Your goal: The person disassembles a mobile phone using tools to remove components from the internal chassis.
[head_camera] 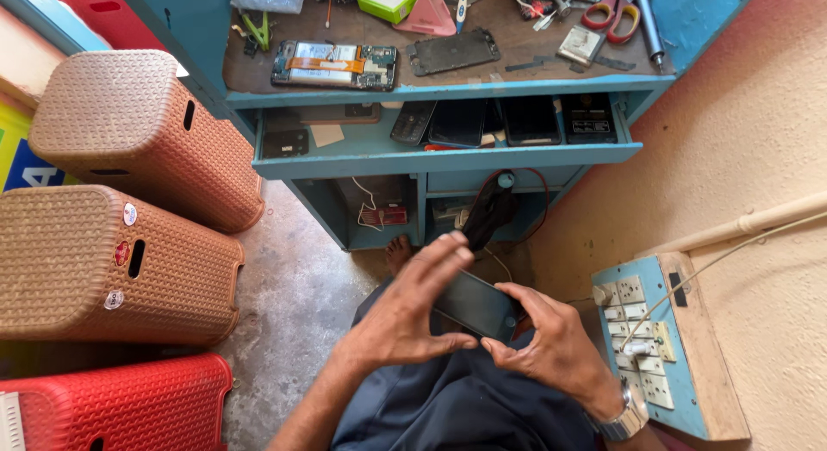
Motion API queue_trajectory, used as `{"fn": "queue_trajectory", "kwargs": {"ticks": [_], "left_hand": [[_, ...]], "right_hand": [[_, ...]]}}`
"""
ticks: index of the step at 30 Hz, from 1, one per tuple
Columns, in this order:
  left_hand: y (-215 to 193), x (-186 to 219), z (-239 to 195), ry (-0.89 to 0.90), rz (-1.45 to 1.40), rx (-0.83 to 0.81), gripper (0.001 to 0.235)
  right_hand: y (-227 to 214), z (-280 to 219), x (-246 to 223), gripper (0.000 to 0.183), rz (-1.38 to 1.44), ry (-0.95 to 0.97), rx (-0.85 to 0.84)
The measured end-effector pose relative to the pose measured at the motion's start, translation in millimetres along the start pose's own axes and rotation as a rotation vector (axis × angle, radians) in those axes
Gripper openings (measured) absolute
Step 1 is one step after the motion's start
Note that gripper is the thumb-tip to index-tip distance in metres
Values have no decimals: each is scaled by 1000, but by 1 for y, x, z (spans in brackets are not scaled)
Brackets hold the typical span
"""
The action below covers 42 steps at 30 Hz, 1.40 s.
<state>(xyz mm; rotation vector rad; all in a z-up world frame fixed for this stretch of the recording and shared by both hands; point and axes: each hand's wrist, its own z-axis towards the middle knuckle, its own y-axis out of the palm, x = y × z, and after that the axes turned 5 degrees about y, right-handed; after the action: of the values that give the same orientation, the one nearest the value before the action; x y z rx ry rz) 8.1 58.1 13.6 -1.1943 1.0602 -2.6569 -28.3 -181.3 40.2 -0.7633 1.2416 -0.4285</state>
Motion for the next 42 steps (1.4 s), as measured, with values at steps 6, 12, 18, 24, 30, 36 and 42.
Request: {"fn": "queue_trajectory", "kwargs": {"ticks": [6, 12, 18, 24, 30, 36, 42], "left_hand": [[-2, 3, -4, -98, 50, -274, 83], [-2, 10, 0, -219, -162, -131, 79], [18, 3, 0, -322, -370, -127, 81], [85, -1, -18, -499, -1285, 158, 97], [121, 5, -25, -389, -1647, 368, 101], [125, 5, -29, -405, -1624, 437, 95], [107, -3, -32, -383, -641, 534, 71]], "right_hand": [[-9, 1, -5, 74, 11, 53, -201], [-20, 2, 6, 83, 211, 190, -204], [-18, -3, 19, 80, 642, 400, -222], [-14, 13, -6, 66, 396, 286, -72], [-9, 17, -30, 71, 14, 89, 74], [-8, 19, -36, 70, 123, 247, -1], [-2, 8, -23, 46, 364, 221, 37]]}}
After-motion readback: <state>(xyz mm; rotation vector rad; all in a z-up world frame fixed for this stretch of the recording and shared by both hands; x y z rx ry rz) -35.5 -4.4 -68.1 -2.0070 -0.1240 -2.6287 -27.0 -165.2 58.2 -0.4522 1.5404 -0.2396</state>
